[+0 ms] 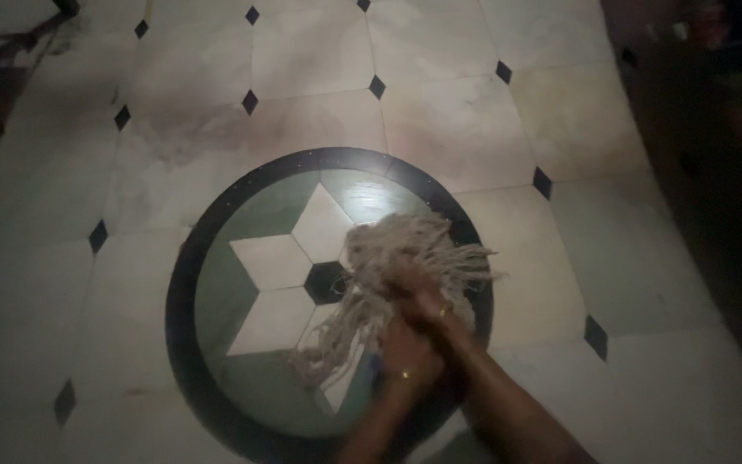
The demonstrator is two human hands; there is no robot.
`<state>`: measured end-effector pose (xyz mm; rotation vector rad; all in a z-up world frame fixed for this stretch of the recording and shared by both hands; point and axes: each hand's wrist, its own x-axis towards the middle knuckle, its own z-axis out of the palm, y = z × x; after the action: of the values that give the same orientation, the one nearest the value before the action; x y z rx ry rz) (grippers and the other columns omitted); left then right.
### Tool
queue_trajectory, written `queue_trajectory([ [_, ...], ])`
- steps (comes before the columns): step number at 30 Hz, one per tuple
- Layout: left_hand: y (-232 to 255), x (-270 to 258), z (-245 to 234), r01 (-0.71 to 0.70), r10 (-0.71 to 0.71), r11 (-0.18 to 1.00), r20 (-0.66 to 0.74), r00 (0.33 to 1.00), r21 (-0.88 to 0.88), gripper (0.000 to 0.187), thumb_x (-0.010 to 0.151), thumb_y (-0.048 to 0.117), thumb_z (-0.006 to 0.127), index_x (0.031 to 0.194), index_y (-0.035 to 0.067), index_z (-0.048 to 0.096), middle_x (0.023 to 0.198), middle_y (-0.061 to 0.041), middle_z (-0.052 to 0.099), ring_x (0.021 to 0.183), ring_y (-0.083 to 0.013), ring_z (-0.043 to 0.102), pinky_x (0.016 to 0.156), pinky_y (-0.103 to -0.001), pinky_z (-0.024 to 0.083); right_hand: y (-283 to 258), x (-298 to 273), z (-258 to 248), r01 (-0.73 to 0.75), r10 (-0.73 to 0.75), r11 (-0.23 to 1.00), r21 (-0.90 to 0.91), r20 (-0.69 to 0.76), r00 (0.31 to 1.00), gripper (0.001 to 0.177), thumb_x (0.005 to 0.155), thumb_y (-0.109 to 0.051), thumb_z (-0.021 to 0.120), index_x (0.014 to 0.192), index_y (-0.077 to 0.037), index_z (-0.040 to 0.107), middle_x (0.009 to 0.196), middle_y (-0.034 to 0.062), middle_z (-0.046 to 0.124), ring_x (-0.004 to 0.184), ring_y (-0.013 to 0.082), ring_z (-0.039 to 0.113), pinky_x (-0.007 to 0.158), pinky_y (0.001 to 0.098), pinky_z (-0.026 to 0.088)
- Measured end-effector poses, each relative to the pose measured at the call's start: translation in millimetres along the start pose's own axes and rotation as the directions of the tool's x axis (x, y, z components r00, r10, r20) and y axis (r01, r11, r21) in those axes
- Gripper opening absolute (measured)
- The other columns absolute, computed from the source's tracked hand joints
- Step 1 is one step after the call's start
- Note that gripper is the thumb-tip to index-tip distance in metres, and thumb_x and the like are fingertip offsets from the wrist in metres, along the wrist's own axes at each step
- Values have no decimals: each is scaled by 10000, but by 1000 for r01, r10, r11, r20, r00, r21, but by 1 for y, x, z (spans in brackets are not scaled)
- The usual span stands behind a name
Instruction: The person cleans a mop head by hand, rinsing it in a bucket of water and wringing it out on the floor.
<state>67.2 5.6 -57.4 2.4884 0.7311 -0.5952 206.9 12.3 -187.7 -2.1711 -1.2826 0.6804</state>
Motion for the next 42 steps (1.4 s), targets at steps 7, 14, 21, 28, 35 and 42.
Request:
queue_trajectory([
  [7,-17,-69,17,234,-236,972,110,966,32,790,927,541,597,1513,57,379,1571,-221,332,1418,-406,350,1136,-577,278,-159,-67,-20,355,-306,932,-70,372,876,337,986,-246,580,1298,-147,663,1556,116,450,1432,330,364,1136,604,243],
  [14,-8,-74,-8,160,-162,987,93,982,21,763,890,542,635,1453,56,465,1520,-226,401,1363,-409,419,1093,-558,340,-205,-76,-60,-533,311,449,717,434,846,385,1011,-250,594,1382,-148,581,1536,170,473,1350,364,532,1149,561,460],
  [21,-25,7,-19,-188,200,960,-39,979,208,739,852,543,674,1394,56,551,1468,-231,471,1308,-413,488,1049,-540,401,-46,-16,-24,-144,118,987,-66,-301,946,413,888,-225,623,1291,-186,701,1512,113,489,1346,349,471,1084,527,363],
  [28,-36,121,15,-539,623,741,-111,774,400,566,786,526,733,1152,96,750,1363,-214,608,1231,-378,586,1083,-542,411,44,-6,-35,-482,396,872,-90,-452,799,470,878,-232,654,1348,-238,646,1441,16,622,1409,223,495,1283,568,193],
  [35,-16,55,-12,-411,454,891,-353,818,192,695,740,514,669,1267,62,676,1310,-210,627,1207,-389,606,985,-546,463,62,6,-6,-160,76,973,-166,-426,902,547,843,-216,702,1384,-241,624,1468,56,585,1356,296,502,1185,488,312],
  [42,-15,-31,6,94,-100,991,53,994,96,596,998,504,514,1398,68,593,1436,-193,577,1282,-356,561,1042,-519,434,-61,-19,16,178,-179,984,-13,-69,981,272,1000,-265,652,1259,-184,685,1391,98,630,1268,292,573,1112,483,430],
])
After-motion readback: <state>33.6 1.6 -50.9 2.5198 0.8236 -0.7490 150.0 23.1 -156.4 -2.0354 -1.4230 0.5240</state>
